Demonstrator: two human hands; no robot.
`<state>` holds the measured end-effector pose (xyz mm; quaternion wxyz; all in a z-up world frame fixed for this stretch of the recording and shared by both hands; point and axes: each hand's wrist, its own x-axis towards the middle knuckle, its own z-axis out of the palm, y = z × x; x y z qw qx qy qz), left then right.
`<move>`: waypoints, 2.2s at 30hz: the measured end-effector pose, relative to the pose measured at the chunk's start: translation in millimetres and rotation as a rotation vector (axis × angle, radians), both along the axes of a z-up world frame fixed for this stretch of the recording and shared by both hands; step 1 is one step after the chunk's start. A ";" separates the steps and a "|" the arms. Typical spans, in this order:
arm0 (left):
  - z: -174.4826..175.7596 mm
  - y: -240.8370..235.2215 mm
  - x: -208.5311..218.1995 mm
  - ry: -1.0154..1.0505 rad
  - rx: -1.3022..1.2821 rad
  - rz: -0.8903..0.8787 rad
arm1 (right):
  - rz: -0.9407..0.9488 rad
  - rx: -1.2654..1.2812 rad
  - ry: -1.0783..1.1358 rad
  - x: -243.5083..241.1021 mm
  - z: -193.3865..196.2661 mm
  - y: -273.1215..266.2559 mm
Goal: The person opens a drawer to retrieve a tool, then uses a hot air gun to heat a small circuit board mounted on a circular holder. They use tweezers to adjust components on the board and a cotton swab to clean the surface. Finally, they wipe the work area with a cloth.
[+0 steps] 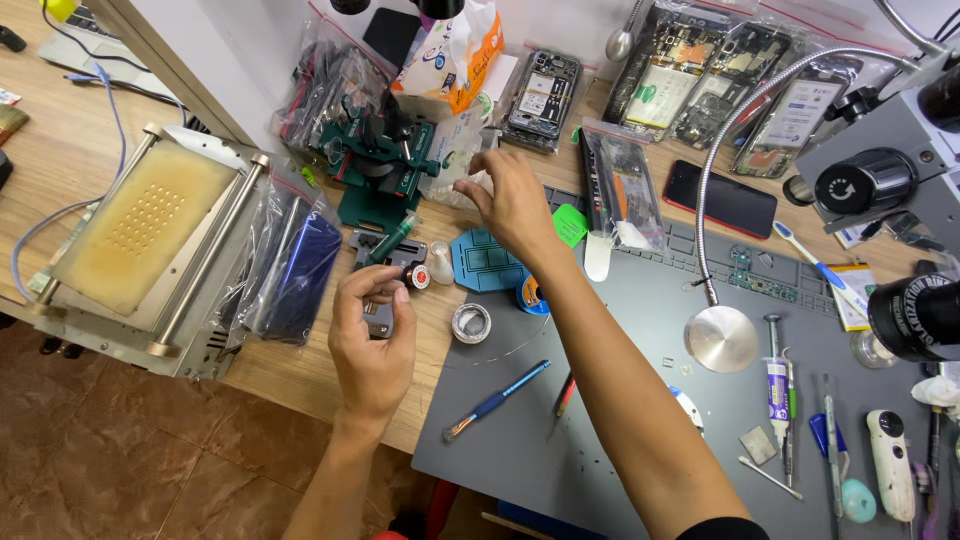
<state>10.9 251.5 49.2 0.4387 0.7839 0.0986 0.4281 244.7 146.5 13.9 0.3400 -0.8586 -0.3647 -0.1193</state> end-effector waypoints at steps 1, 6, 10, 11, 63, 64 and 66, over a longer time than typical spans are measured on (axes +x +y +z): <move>1.3 -0.8 -0.1 0.006 -0.006 -0.008 | 0.066 0.015 0.042 3.6 4.9 -1.5; 6.1 -6.0 -1.9 0.016 -0.001 -0.030 | 0.053 -0.003 0.099 28.8 10.6 0.1; 7.6 -7.7 -4.1 0.027 0.003 -0.053 | -0.018 -0.176 0.058 45.9 -5.2 5.7; 8.7 -7.3 -6.4 0.028 0.003 -0.053 | -0.018 -0.176 0.059 41.1 -3.5 7.4; -50.9 -213.7 -25.8 0.323 0.715 -0.709 | -1.268 -0.213 -0.231 -204.0 42.4 -596.3; -51.9 -216.0 -25.4 0.305 0.785 -0.656 | -1.249 -0.198 -0.158 -201.1 43.3 -595.4; -51.0 -220.4 -25.1 0.311 0.790 -0.643 | -1.246 -0.214 -0.137 -198.9 38.3 -600.6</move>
